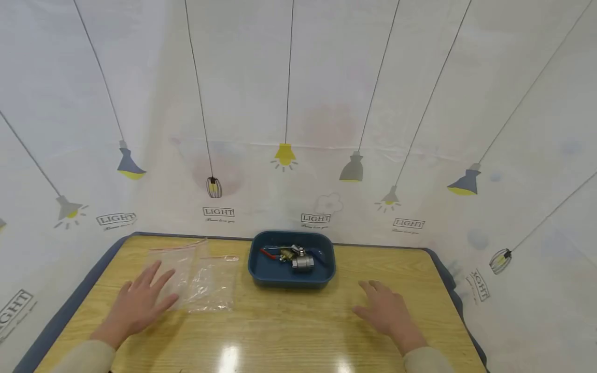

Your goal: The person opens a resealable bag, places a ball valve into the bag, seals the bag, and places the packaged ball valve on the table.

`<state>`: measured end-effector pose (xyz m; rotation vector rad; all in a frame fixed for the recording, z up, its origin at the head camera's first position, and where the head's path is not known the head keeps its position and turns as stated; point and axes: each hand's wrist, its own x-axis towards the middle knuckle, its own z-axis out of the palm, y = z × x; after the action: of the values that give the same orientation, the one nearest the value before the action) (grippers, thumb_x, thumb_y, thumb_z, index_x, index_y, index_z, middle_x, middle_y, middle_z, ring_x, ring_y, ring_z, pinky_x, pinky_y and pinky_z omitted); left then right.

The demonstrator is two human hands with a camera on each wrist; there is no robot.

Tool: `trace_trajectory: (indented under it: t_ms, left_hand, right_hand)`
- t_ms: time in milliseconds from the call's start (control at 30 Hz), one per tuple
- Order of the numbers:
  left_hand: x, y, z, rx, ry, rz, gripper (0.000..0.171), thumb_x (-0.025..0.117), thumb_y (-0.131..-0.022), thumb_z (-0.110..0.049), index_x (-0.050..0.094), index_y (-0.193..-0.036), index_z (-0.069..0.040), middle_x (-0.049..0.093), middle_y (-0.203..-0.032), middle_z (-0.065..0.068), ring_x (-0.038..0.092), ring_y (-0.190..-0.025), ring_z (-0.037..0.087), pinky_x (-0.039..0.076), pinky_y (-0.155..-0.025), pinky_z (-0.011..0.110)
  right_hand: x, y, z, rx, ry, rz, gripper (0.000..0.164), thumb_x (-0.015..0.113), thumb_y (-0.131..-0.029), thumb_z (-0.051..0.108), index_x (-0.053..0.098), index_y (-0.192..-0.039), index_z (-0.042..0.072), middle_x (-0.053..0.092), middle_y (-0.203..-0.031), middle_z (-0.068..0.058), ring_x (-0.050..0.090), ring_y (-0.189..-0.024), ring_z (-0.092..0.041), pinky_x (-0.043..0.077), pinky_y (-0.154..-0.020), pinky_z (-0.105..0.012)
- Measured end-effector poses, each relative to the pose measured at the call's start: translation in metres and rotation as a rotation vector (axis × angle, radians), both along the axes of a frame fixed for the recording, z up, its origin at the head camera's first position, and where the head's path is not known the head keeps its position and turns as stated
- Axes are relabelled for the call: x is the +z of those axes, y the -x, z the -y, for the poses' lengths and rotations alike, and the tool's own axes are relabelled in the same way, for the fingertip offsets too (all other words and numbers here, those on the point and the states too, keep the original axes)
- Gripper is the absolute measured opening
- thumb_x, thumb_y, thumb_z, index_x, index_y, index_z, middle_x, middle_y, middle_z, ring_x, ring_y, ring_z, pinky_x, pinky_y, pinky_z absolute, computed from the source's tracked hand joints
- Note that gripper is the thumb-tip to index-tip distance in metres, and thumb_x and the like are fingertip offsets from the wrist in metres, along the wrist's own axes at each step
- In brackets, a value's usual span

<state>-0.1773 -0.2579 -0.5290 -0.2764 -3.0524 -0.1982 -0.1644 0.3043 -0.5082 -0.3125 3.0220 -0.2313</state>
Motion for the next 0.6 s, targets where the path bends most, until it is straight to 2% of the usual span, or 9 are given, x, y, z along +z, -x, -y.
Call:
trace_trajectory:
  t_ms: [133, 300, 467, 600]
  left_hand:
    - [-0.01, 0.009, -0.011, 0.011, -0.021, 0.031, 0.062, 0.046, -0.089, -0.052, 0.036, -0.14, -0.018, 0.022, -0.148, 0.02, 0.028, -0.13, 0.043, 0.025, -0.094, 0.068]
    - [-0.021, 0.017, -0.024, 0.027, -0.081, 0.041, 0.063, 0.053, -0.089, -0.041, 0.029, -0.143, -0.016, 0.023, -0.146, 0.024, 0.031, -0.127, 0.046, 0.03, -0.09, 0.068]
    - [-0.03, 0.021, -0.031, 0.078, -0.126, 0.07, 0.067, 0.051, -0.09, -0.036, 0.021, -0.145, -0.016, 0.02, -0.146, 0.027, 0.028, -0.128, 0.048, 0.026, -0.092, 0.07]
    - [-0.032, 0.024, -0.035, 0.119, -0.156, 0.105, 0.066, 0.049, -0.09, -0.034, 0.019, -0.145, -0.014, 0.019, -0.145, 0.03, 0.026, -0.127, 0.051, 0.024, -0.092, 0.07]
  right_hand:
    - [-0.005, 0.001, 0.016, 0.006, 0.031, 0.06, 0.069, 0.046, -0.081, 0.067, 0.05, -0.128, 0.018, 0.053, -0.127, -0.011, 0.055, -0.109, -0.033, 0.043, -0.082, -0.055]
    - [-0.008, 0.002, 0.036, 0.035, 0.079, 0.091, 0.052, 0.056, -0.083, 0.053, 0.056, -0.121, 0.017, 0.063, -0.113, -0.006, 0.06, -0.1, -0.024, 0.047, -0.08, -0.047]
    - [-0.012, 0.002, 0.054, 0.096, 0.118, 0.103, 0.043, 0.057, -0.086, 0.044, 0.058, -0.117, 0.013, 0.066, -0.103, -0.005, 0.062, -0.091, -0.02, 0.049, -0.077, -0.042]
    - [-0.015, 0.003, 0.064, 0.137, 0.11, 0.108, 0.039, 0.055, -0.089, 0.041, 0.059, -0.116, 0.013, 0.067, -0.1, -0.003, 0.062, -0.088, -0.017, 0.049, -0.074, -0.039]
